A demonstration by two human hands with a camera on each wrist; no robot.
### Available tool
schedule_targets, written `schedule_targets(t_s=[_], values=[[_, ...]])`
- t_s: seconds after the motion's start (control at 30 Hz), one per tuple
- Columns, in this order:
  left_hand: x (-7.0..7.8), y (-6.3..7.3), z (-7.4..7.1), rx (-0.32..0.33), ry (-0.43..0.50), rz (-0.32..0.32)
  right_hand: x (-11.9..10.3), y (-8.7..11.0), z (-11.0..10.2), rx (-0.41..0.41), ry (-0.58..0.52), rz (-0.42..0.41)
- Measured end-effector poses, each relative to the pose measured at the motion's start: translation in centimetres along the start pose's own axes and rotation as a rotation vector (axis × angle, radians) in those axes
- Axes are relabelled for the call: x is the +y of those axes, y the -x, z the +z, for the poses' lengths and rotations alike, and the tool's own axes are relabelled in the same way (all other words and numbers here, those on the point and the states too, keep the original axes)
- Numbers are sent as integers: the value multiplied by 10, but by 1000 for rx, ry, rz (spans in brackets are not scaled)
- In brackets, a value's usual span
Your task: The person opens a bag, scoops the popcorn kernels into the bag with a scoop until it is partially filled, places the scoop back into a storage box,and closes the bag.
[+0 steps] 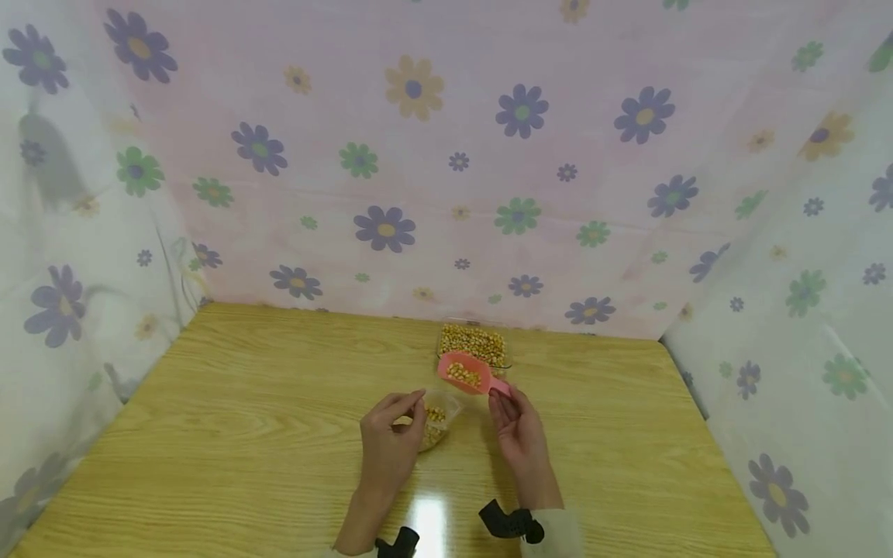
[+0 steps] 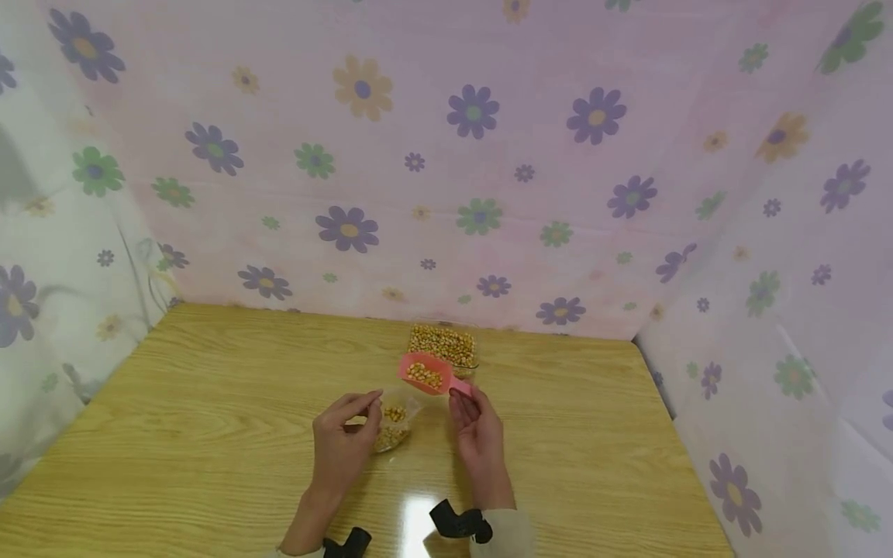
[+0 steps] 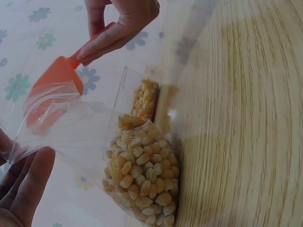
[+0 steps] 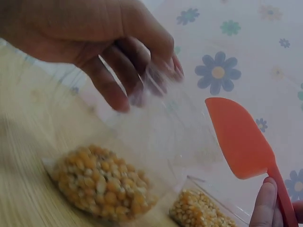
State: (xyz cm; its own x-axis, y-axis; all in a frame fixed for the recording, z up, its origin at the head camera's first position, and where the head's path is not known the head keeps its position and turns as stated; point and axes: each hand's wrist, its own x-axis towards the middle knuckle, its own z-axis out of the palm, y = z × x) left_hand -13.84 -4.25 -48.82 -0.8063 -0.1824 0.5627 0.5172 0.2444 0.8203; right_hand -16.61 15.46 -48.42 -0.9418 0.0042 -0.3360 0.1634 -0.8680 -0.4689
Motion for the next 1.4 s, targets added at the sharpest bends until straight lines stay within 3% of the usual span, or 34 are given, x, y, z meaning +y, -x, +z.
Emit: schedule_targets(t_s=[0.2, 0.57, 0.83, 1.03, 1.4], values=[[-2, 2, 0, -11, 5, -34, 9, 19, 6, 28, 32, -39], [-2, -2, -1, -14, -15, -6, 6, 36, 17, 57, 218, -163], [1, -6, -2, -24, -21, -26, -8, 40, 15, 46, 340, -201], [1, -6, -3, -36, -19, -57, -14, 41, 15, 105, 499, -242], [6, -8, -2, -52, -20, -66, -9, 42, 22, 139, 634, -341]])
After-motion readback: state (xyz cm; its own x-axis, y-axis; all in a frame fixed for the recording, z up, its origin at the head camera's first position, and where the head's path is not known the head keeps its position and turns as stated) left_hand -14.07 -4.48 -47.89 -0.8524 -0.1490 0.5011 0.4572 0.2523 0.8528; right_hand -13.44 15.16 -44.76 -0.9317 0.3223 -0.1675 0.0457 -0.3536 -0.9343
